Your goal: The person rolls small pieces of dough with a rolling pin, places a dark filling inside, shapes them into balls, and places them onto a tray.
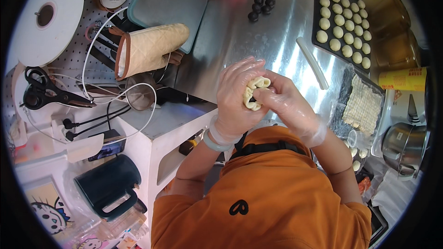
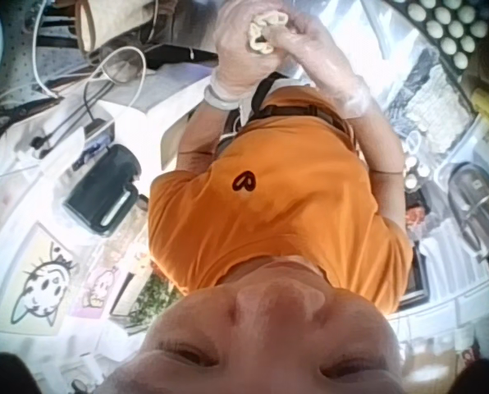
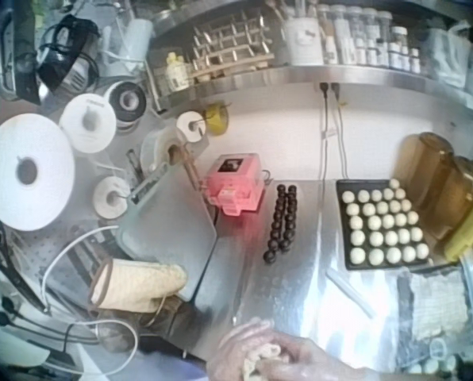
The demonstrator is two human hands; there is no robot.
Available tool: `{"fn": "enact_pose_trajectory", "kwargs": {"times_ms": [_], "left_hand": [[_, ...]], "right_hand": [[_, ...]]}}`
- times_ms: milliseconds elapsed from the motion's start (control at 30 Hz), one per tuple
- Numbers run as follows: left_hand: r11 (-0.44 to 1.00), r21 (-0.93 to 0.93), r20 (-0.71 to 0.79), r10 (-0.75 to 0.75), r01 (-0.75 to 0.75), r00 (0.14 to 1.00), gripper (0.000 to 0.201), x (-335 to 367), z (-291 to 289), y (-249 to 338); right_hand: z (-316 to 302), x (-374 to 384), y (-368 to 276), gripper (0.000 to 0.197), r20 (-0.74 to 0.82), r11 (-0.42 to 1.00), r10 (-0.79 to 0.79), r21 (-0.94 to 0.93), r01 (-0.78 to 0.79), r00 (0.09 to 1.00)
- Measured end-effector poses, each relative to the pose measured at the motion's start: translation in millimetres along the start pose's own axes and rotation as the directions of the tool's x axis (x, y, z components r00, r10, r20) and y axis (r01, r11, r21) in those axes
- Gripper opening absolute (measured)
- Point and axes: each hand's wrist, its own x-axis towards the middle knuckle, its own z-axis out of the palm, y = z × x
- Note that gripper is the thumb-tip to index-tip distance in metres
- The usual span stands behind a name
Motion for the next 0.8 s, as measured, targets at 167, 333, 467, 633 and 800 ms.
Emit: {"fn": "enact_pose_trajectory", "kwargs": {"times_ms": [167, 333, 467, 633, 800], "left_hand": [[0.993, -0.061, -0.095, -0.109, 0.103, 0.989, 0.054, -9, 9, 1], [0.993, -0.059, 0.009, -0.097, 0.098, 0.995, 0.063, 1, -6, 8], [1.000, 0.002, 0.015, 0.006, -0.006, 1.000, 0.059, 6, -10, 6], [0.997, -0.059, -0.056, -0.056, 0.052, 0.997, 0.057, -3, -1, 0], [0.998, 0.058, -0.088, 0.034, -0.029, 0.996, 0.044, 0, 0, 2]], "right_hand": [[3, -1, -10, 0.039, 0.011, 0.995, 0.039, -0.089, -0.038, 0.999], [3, -4, -17, 0.038, 0.068, 0.992, -0.020, -0.124, 0.028, 0.998], [7, -2, -19, 0.037, 0.080, 0.999, 0.000, -0.048, 0.004, 0.997], [9, -1, -21, 0.035, 0.079, 0.999, -0.012, -0.044, 0.016, 0.997], [6, 1, -15, 0.036, 0.064, 0.997, -0.036, -0.068, 0.041, 0.997]]}}
